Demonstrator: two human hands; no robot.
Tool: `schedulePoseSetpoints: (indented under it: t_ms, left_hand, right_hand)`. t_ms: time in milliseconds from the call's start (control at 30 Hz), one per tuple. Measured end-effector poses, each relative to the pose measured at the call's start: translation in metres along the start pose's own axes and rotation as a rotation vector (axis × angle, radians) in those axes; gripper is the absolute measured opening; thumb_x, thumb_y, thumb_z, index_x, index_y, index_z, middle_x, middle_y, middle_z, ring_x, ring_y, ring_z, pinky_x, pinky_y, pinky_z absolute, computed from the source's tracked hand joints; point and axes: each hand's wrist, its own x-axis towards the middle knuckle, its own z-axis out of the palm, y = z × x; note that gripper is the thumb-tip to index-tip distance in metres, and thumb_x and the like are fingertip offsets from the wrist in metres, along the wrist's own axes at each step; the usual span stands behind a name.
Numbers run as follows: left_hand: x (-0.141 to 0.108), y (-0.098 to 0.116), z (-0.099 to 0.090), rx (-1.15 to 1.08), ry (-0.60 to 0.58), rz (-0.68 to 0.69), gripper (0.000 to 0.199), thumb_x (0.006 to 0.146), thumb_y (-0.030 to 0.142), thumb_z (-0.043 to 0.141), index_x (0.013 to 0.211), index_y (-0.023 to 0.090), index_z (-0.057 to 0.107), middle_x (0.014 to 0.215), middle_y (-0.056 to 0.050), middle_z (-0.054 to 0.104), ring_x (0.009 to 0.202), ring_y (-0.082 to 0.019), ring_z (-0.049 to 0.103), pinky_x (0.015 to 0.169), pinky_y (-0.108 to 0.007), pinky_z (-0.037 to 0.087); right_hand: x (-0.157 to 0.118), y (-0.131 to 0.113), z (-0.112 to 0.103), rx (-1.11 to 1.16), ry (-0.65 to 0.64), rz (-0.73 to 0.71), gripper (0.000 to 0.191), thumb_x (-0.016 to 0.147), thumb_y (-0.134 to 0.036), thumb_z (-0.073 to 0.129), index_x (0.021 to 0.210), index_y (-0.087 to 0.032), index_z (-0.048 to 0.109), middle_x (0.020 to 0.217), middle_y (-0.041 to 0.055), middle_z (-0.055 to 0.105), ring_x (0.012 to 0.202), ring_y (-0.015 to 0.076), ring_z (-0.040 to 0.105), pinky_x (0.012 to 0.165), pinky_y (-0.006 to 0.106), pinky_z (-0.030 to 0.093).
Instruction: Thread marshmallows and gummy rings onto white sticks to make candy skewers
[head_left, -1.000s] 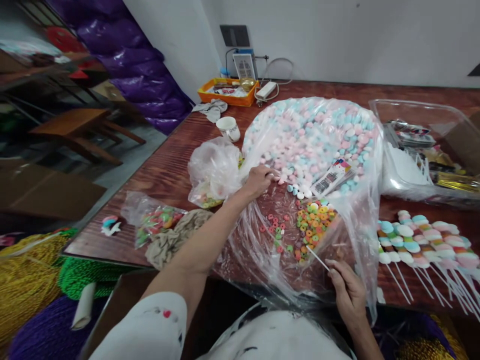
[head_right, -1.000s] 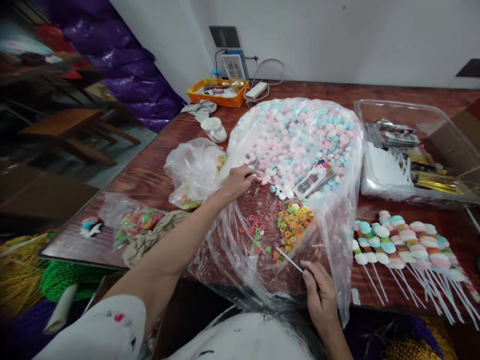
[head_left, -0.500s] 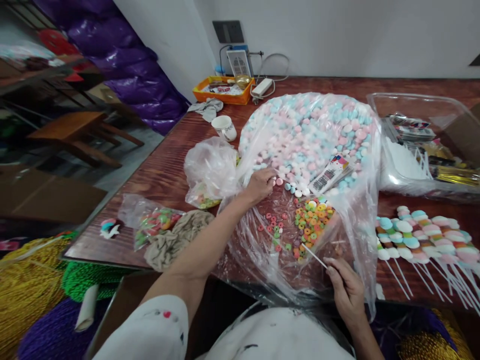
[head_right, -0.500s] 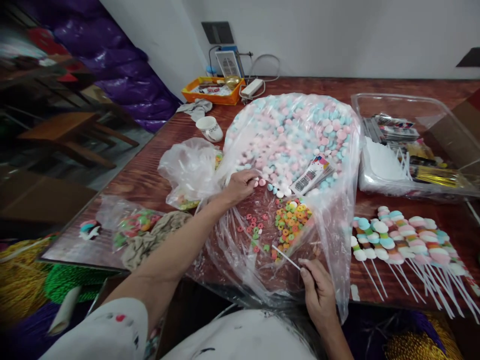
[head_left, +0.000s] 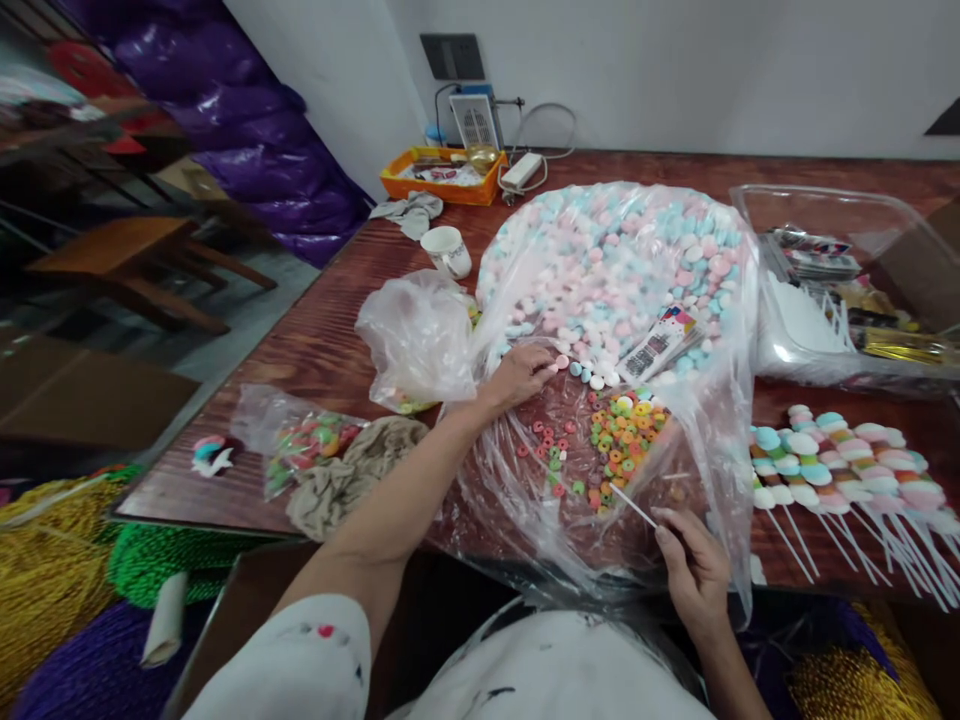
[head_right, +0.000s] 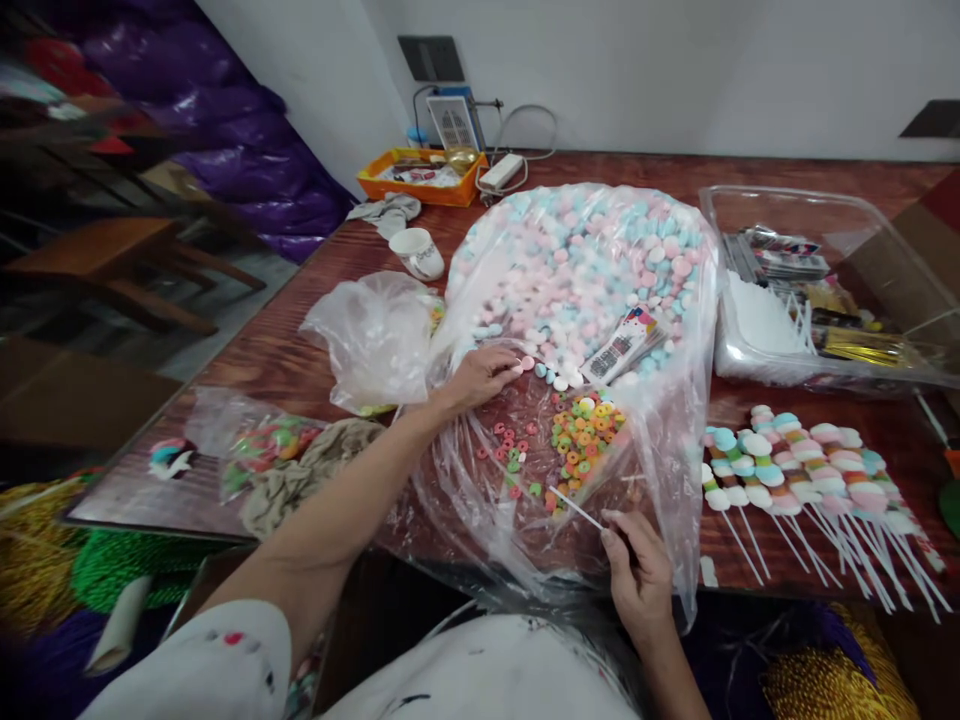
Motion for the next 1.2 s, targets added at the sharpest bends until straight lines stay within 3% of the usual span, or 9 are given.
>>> schedulePoseSetpoints:
  t_ms: [233, 367, 467, 533, 633, 733, 900, 1033, 1200]
  left_hand:
    - [-0.001, -0.007, -0.003, 0.125, -0.121, 0.200, 0.019, 0.085, 0.019, 0.050, 0.082, 0.018, 0.068, 0.097, -0.011, 0.069, 0.096, -0.022, 0.063, 0.090, -0.039, 0.049]
    - [-0.001, -0.002, -0.004, 0.218, -0.190, 0.186, 0.015, 0.079, 0.015, 0.051, 0.080, 0.018, 0.066, 0.088, -0.010, 0.067, 0.088, -0.023, 0.061, 0.086, -0.039, 0.049]
    - [0.000, 0.010, -0.004, 0.206, -0.108, 0.114, 0.010, 0.074, 0.014, 0.055, 0.076, 0.017, 0.064, 0.078, -0.008, 0.065, 0.081, -0.022, 0.060, 0.079, -0.036, 0.048]
    - [-0.002, 0.024, -0.005, 0.072, 0.025, 0.005, 0.006, 0.072, 0.015, 0.057, 0.074, 0.016, 0.063, 0.074, -0.006, 0.064, 0.073, -0.018, 0.059, 0.072, -0.032, 0.048]
    - [-0.017, 0.054, -0.011, -0.326, 0.212, -0.217, 0.014, 0.075, 0.023, 0.063, 0.084, 0.014, 0.067, 0.075, -0.003, 0.066, 0.063, -0.013, 0.055, 0.060, -0.026, 0.045]
    - [-0.042, 0.089, -0.017, -0.735, 0.219, -0.466, 0.030, 0.073, 0.033, 0.072, 0.096, 0.014, 0.071, 0.077, -0.002, 0.070, 0.060, -0.011, 0.058, 0.056, -0.024, 0.047]
    - [-0.090, 0.135, -0.011, -1.195, 0.204, -0.797, 0.037, 0.059, 0.028, 0.087, 0.091, 0.015, 0.077, 0.081, -0.004, 0.076, 0.065, -0.013, 0.067, 0.063, -0.025, 0.057]
    - [-0.116, 0.154, 0.000, -1.380, 0.326, -0.882, 0.033, 0.051, 0.021, 0.091, 0.080, 0.016, 0.078, 0.084, -0.003, 0.077, 0.072, -0.014, 0.071, 0.070, -0.024, 0.060]
    - [-0.129, 0.161, 0.004, -1.432, 0.380, -0.784, 0.021, 0.053, 0.016, 0.088, 0.068, 0.015, 0.073, 0.086, -0.002, 0.076, 0.073, -0.017, 0.074, 0.061, -0.020, 0.059]
  right_hand:
    - [0.000, 0.002, 0.002, -0.012, 0.014, -0.022, 0.019, 0.087, -0.021, 0.060, 0.102, -0.025, 0.072, 0.094, 0.0052, 0.074, 0.083, 0.0228, 0.072, 0.069, 0.035, 0.061]
    - [0.000, 0.003, 0.002, -0.021, 0.013, -0.028, 0.020, 0.087, -0.020, 0.060, 0.102, -0.026, 0.071, 0.095, 0.0051, 0.074, 0.086, 0.0232, 0.072, 0.070, 0.035, 0.061]
    - [0.001, 0.003, 0.002, -0.021, -0.005, -0.029, 0.019, 0.087, -0.020, 0.060, 0.102, -0.026, 0.070, 0.096, 0.0055, 0.074, 0.086, 0.0228, 0.072, 0.071, 0.035, 0.060]
    - [0.002, 0.002, 0.002, -0.023, -0.013, -0.034, 0.018, 0.088, -0.020, 0.060, 0.102, -0.024, 0.071, 0.095, 0.0060, 0.074, 0.086, 0.0225, 0.072, 0.072, 0.035, 0.060]
    - [0.005, 0.000, 0.002, -0.017, -0.011, -0.052, 0.017, 0.088, -0.019, 0.060, 0.100, -0.022, 0.071, 0.094, 0.0063, 0.074, 0.086, 0.0214, 0.071, 0.072, 0.033, 0.059]
    - [0.007, -0.004, 0.001, 0.005, -0.017, -0.068, 0.016, 0.089, -0.017, 0.059, 0.100, -0.021, 0.070, 0.089, 0.0048, 0.072, 0.081, 0.0185, 0.069, 0.071, 0.030, 0.056]
    - [0.008, -0.023, 0.003, 0.029, -0.099, -0.111, 0.022, 0.091, -0.014, 0.057, 0.108, -0.021, 0.069, 0.079, 0.0011, 0.066, 0.068, 0.0134, 0.062, 0.062, 0.025, 0.051]
    - [0.004, -0.038, 0.006, -0.036, -0.187, -0.144, 0.027, 0.093, -0.013, 0.054, 0.114, -0.021, 0.067, 0.089, 0.0040, 0.070, 0.079, 0.0150, 0.065, 0.071, 0.028, 0.052]
    - [0.001, -0.040, 0.010, -0.121, -0.268, -0.085, 0.024, 0.096, -0.018, 0.051, 0.113, -0.020, 0.067, 0.089, 0.0049, 0.071, 0.079, 0.0157, 0.066, 0.073, 0.028, 0.053]
